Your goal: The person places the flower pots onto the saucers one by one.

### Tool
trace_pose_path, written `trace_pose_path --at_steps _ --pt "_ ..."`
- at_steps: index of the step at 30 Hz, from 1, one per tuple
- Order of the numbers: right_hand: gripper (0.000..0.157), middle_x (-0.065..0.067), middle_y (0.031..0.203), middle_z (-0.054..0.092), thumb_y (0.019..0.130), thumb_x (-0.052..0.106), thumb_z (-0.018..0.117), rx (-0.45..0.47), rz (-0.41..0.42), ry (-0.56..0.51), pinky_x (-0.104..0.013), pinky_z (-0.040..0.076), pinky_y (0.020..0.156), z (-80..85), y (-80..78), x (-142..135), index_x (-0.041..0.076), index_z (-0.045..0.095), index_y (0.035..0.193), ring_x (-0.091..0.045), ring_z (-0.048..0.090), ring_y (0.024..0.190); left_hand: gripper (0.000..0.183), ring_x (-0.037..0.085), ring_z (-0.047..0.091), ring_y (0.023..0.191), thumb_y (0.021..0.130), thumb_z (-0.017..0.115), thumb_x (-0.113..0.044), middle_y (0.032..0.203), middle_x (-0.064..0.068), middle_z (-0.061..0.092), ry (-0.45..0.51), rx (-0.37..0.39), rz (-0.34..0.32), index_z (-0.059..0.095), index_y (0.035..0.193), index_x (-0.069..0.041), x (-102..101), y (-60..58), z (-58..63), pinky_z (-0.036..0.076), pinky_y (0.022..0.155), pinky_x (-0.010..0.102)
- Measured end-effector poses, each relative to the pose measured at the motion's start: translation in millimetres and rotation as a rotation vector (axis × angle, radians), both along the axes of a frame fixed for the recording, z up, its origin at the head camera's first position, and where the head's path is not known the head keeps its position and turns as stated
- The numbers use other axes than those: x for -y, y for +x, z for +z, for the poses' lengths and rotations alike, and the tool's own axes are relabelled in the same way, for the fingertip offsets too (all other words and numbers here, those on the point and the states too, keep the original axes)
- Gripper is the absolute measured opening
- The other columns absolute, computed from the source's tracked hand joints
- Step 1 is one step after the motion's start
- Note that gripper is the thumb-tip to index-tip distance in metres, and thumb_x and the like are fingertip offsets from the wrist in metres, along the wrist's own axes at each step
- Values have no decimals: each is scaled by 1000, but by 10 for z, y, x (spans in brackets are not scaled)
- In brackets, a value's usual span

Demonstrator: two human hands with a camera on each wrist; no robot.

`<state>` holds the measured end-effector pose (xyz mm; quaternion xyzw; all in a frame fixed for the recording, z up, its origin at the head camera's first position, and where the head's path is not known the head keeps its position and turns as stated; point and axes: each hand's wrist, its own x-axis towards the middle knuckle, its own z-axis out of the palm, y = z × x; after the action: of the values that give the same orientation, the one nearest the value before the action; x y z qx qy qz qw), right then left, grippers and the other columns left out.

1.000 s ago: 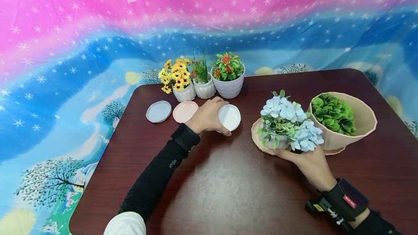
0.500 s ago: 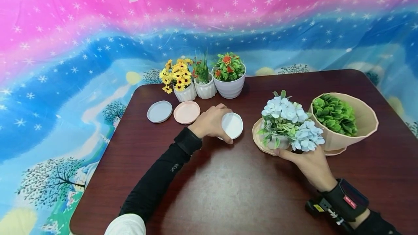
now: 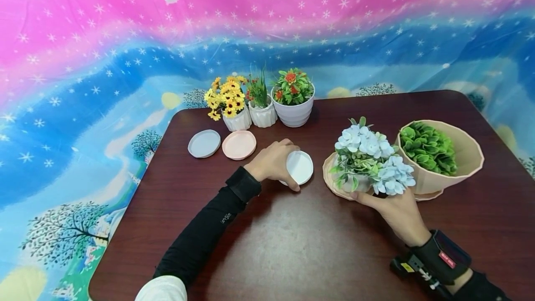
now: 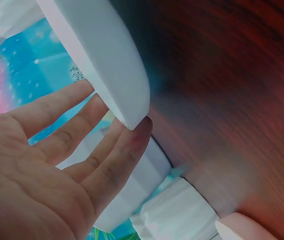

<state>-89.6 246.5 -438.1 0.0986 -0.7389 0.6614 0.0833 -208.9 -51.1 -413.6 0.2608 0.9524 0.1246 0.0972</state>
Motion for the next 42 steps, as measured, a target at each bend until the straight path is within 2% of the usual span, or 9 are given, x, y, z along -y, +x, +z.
trace_pose_path --at_steps 2,6,14,22,31,34,37,42 --pt "99 -6 156 48 81 -21 81 3 9 -39 -13 35 106 -8 -2 3 15 40 163 -9 46 137 106 24 59 121 59 103 -56 140 2 59 1 6 -1 63 148 -15 4 3 -2 58 92 45" --pt "97 -5 154 50 81 -20 81 7 2 -36 -13 35 107 -20 4 8 15 42 162 -9 47 135 104 24 58 120 61 102 -55 140 3 59 7 23 -4 63 148 -15 16 8 -34 57 93 44" --pt "102 -1 160 43 85 -12 83 37 -16 106 -10 32 106 -32 25 2 23 34 167 -6 41 141 103 23 57 119 62 102 -55 140 3 59 -3 27 -2 62 149 -15 20 43 -97 57 91 44" --pt "101 -4 159 44 82 -22 78 15 28 -63 -13 35 105 -42 26 -11 17 36 166 -8 43 139 107 24 57 121 59 103 -55 142 2 57 -23 -9 -6 61 150 -17 4 65 -117 58 88 45" --pt "101 -3 157 48 80 -23 79 -19 -2 -53 -12 37 104 13 11 -2 16 39 164 -9 46 137 112 23 53 124 61 101 -59 145 4 54 -56 -21 -18 55 155 -18 10 90 -116 57 91 41" --pt "102 -3 156 49 79 -22 81 -26 -28 -6 -12 37 104 47 18 -3 16 40 164 -9 47 136 120 25 53 128 61 100 -62 150 5 52 -57 -19 -22 49 161 -19 36 99 -120 55 96 42" --pt "103 0 156 48 80 -16 84 -29 -71 112 -11 36 103 85 31 -7 20 39 165 -7 47 135 131 29 50 139 60 99 -65 158 7 48 -32 4 -19 39 167 -18 87 101 -120 51 106 45" --pt "110 -4 159 46 78 -17 86 -35 -83 109 -12 36 104 155 62 1 21 35 167 -10 47 137 137 36 38 153 61 100 -61 165 11 40 38 78 22 31 169 -15 207 84 -107 40 120 51"
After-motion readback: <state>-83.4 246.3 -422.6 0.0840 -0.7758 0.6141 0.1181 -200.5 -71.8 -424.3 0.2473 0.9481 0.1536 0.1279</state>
